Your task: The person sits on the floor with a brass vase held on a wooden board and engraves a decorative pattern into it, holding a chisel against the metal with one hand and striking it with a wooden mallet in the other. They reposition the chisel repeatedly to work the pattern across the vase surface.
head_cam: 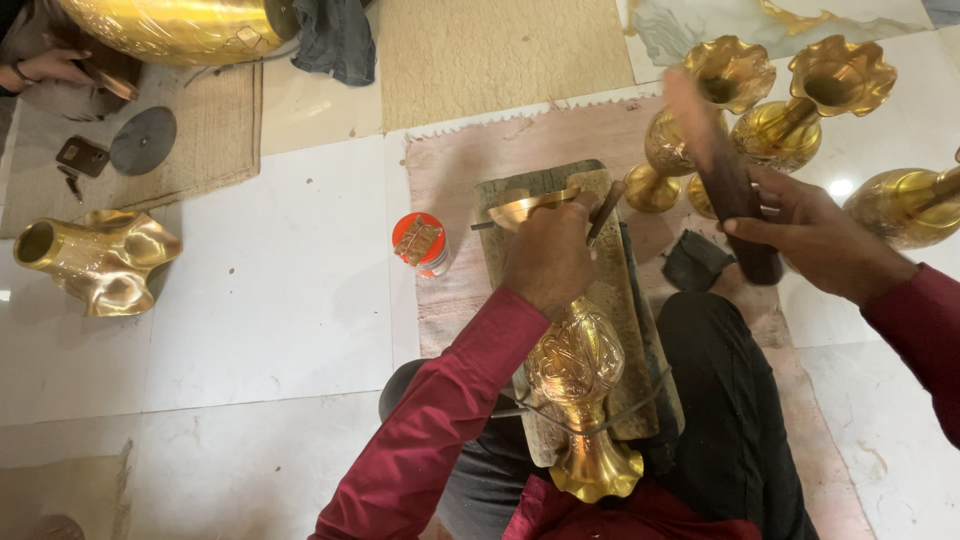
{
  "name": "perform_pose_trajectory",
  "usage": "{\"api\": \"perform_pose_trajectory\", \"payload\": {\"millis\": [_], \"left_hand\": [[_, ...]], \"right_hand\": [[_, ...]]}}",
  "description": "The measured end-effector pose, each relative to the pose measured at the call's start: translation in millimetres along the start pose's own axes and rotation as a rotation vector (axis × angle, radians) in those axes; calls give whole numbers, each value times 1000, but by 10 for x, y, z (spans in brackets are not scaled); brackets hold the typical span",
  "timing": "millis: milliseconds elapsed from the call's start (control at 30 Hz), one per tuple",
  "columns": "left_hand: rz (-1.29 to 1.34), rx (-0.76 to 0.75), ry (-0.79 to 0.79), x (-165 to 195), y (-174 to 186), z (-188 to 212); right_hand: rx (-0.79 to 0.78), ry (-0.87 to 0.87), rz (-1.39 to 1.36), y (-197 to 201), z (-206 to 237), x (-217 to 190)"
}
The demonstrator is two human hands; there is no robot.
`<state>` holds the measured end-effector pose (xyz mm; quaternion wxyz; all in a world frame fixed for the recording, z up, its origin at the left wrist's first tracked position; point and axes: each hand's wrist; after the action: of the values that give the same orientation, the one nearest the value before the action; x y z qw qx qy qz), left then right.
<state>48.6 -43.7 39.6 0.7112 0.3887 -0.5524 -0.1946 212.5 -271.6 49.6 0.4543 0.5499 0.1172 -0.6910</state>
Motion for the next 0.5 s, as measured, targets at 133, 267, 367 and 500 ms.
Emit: {"api": "perform_pose_trajectory", "payload": {"millis": [133,267,367,500], "left_hand": [[-83,66,-65,-17,-63,-34],[-29,49,-43,-33,-57,-8],[25,38,-55,-47,-14,6],[54,6,-39,-57,16,25]], "right_hand": [[52,200,610,34,1,84],[46,32,241,60,17,140],[81,87,444,72,16,148],[57,50,222,54,20,155]]}}
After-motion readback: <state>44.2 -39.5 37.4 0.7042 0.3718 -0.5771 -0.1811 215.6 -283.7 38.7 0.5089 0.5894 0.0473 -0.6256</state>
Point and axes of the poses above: each hand's wrist, its own z-axis away from the middle knuckle, its own y-axis out of the back of the hand, x = y × z, and after that the axes turned 3 degrees about y, right-handed
